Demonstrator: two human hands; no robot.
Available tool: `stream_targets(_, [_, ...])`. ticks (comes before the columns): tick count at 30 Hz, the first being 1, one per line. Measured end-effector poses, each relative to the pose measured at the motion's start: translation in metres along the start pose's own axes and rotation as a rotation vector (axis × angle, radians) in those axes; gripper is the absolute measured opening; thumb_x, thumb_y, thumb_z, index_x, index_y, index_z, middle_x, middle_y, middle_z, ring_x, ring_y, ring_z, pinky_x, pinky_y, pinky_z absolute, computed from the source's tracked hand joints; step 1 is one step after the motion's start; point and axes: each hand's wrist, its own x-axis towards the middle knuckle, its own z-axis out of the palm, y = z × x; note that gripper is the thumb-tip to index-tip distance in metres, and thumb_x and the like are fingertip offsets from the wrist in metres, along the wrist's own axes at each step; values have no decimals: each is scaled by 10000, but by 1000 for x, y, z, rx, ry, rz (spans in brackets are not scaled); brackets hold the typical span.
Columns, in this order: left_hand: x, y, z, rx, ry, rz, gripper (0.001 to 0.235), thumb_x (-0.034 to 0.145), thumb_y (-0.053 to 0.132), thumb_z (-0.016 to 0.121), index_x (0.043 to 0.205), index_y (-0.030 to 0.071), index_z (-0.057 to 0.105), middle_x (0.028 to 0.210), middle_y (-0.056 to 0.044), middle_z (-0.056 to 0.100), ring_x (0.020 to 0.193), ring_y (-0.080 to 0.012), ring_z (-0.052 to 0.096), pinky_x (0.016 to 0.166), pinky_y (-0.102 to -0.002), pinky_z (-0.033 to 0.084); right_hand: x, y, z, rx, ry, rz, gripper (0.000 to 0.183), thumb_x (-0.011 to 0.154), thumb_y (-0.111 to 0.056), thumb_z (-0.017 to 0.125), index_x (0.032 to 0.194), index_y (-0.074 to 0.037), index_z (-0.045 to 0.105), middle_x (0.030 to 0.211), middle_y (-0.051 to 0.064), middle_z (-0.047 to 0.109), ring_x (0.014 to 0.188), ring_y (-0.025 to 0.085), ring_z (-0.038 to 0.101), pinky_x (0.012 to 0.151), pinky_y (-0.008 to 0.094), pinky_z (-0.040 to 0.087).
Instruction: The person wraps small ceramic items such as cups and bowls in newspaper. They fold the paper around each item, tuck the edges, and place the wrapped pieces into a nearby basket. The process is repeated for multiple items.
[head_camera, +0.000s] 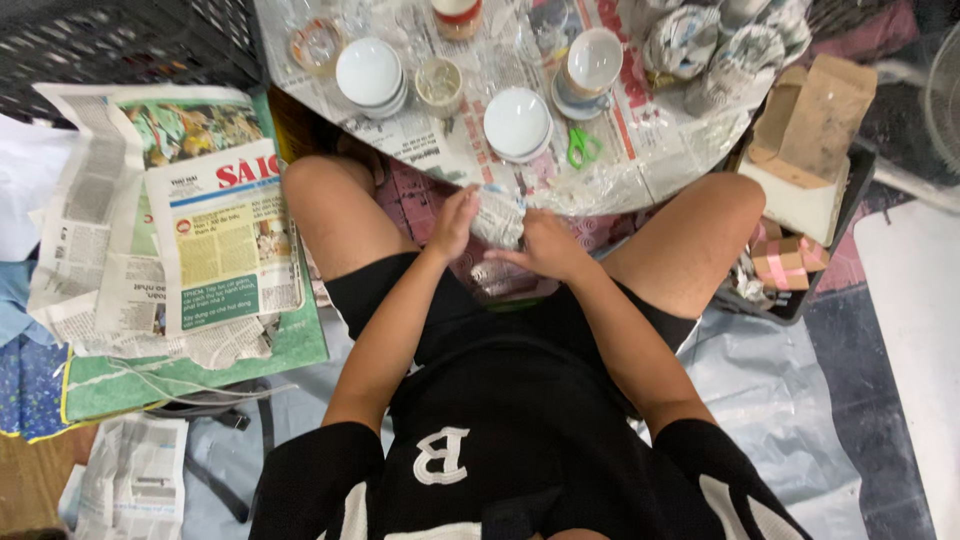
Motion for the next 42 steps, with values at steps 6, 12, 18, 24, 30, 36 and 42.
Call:
stream_targets(6, [8, -26, -3, -156, 108, 37, 579, 1117, 440, 377, 1291, -54, 623, 1223, -108, 694, 1124, -179, 632, 1032, -330, 461, 2, -21, -22, 233, 262, -225, 543, 779, -360, 864, 1134, 12, 689, 1054, 201, 665, 953, 395, 627, 847, 457, 503])
stream_targets(12, [14, -49, -4, -455, 239, -15, 604, 1114, 460, 309, 1335, -30, 584, 1291, -98, 668, 1178, -168, 618, 1076, -327, 447, 1, -24, -27, 146, 464, -333, 481, 799, -313, 868, 1074, -16, 607, 1158, 157, 618, 1037, 362, 581, 919, 428, 481])
stream_targets(18, [13, -47, -12, -409, 94, 83, 637, 1148, 462, 334, 1391, -77, 569, 1298, -155, 678, 1180, -231, 644, 1064, -368, 482, -4, -15, -26, 151, 227, -257, 543, 788, -361, 884, 1102, 6, 634, 995, 179, 634, 925, 389, 588, 822, 443, 494])
stream_targets(24, [-1, -51, 4, -180, -39, 26, 689, 1020, 422, 655, 1475, -54, 456, 1372, -146, 598, 1257, -229, 574, 1106, -371, 452, -11, 11, -10, 147, 70, 47, 560, 830, -423, 909, 1107, -15, 644, 1016, 189, 665, 973, 385, 651, 863, 448, 526])
stream_targets(30, [3, -40, 22, -687, 55, -51, 754, 929, 447, 755, 1454, 2, 446, 1339, -145, 618, 1216, -277, 637, 1034, -469, 543, -5, -9, -8, 257, 393, -278, 695, 830, -283, 878, 1364, 29, 562, 1300, 249, 554, 1185, 449, 505, 1007, 510, 446])
stream_targets(36, [2, -47, 16, -1005, -68, -201, 880, 940, 700, 550, 1498, 28, 442, 1397, -177, 612, 1240, -306, 650, 1073, -464, 538, -8, -11, 5, 98, 272, -408, 525, 814, -414, 850, 1094, -49, 595, 1114, 186, 528, 996, 374, 426, 887, 495, 371])
stream_targets(42, [13, -18, 23, -807, -77, -147, 786, 1053, 609, 482, 1542, -3, 413, 1450, -204, 562, 1301, -301, 605, 1144, -459, 501, -9, -9, -1, 193, 271, -387, 390, 842, -47, 685, 1229, -74, 638, 1146, 105, 626, 1085, 347, 539, 976, 448, 437])
